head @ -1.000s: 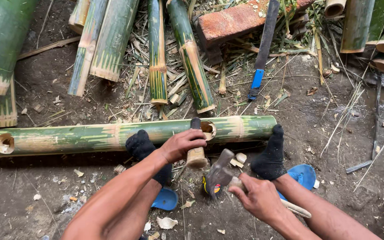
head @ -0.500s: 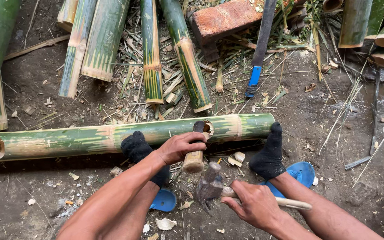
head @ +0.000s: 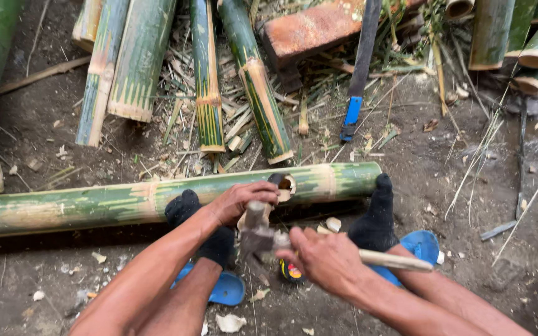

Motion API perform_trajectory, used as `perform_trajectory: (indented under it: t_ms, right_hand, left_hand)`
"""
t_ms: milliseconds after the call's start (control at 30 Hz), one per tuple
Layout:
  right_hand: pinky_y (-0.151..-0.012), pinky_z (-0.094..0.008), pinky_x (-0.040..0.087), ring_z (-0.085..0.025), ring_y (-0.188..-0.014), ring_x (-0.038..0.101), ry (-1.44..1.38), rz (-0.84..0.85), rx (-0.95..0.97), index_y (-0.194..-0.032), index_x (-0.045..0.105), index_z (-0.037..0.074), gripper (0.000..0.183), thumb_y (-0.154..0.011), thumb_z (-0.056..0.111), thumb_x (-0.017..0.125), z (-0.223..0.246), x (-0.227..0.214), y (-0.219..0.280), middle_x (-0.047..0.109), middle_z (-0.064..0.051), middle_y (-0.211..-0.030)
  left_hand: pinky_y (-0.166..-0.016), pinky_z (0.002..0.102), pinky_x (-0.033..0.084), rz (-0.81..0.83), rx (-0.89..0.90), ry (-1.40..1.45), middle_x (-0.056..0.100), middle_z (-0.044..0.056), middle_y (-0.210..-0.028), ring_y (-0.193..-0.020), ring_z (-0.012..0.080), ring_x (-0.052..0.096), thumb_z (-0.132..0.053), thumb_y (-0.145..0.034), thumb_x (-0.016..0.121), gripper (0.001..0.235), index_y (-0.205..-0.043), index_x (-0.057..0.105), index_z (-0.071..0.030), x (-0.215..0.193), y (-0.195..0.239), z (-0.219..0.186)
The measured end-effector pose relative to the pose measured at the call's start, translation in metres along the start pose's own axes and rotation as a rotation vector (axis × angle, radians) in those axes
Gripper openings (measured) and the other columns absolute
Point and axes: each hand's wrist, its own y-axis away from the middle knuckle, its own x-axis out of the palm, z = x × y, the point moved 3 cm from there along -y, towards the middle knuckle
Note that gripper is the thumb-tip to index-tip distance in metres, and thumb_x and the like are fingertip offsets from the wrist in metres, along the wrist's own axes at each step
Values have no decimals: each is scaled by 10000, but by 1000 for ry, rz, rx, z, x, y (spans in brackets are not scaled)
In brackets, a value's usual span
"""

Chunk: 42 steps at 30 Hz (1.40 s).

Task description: The person sits on the ground and uses a hammer and chisel to carve a hole into a bamboo stalk. They repeatedly strike the chisel to remove material and occasionally test the fit of a smaller bamboo piece into the carved opening.

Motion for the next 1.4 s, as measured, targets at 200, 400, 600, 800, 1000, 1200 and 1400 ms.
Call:
perform_trajectory:
  t_ms: [200,400,600,800,1000,1200,1400]
  right_hand:
    - [-372,-444,481,-309,-477,646,-66,-76,-132,-840,521,72,501,-947,557,589,4,-2,-8,645,-99,-660]
    - [-435,-444,498,-327,-552,661,-148,-185,-141,-867,506,73,496,-987,550,571,13,-27,-14,641,-102,-670]
    - [-457,-502,506,-389,-583,669,-49,-50,57,-926,509,55,511,-973,560,569,6,-26,-30,661,-149,-706]
    - [-500,-551,520,-413,-604,680,-161,-157,-43,-893,521,66,506,-937,566,583,3,-27,-36,688,-168,-718]
    - [-579,-583,499,-468,-666,673,-70,-186,189,-968,541,71,388,-1008,456,561,-34,-60,-52,679,-222,-704]
    - [-569,-533,546,-418,-622,711,-384,-421,41,-951,524,57,411,-980,467,530,-51,-56,-25,663,-210,-644]
    - [-654,-605,475,-517,-731,642,-181,-174,293,-968,564,44,390,-1035,428,566,-60,-38,-48,674,-264,-721]
  left_hand:
    - [-956,369,571,35,-22,30,664,49,-1315,-1156,306,691,-135,-776,751,374,-1141,671,-156,-7,-4,2]
    - [-949,358,582,-21,-61,87,684,62,-1286,-1113,282,717,-151,-843,755,329,-1166,686,-147,-9,-12,7]
    - [-991,350,549,-56,38,222,693,91,-1238,-1136,254,687,-155,-867,741,344,-1199,681,-87,-12,-14,18]
    - [-995,298,526,-44,-219,611,676,73,-1232,-1150,175,644,-148,-924,727,307,-1215,692,-59,-1,-15,44]
    - [-938,315,572,-65,-246,162,759,26,-1140,-994,159,710,-224,-873,798,350,-1199,705,-138,-10,-36,47]
    - [-951,339,555,-77,-237,167,744,23,-1160,-1033,182,718,-169,-769,841,508,-1246,666,-166,-8,-45,49]
    - [-937,341,576,-78,-293,86,762,25,-1126,-1024,176,724,-147,-801,853,403,-1173,701,-182,-5,-61,36]
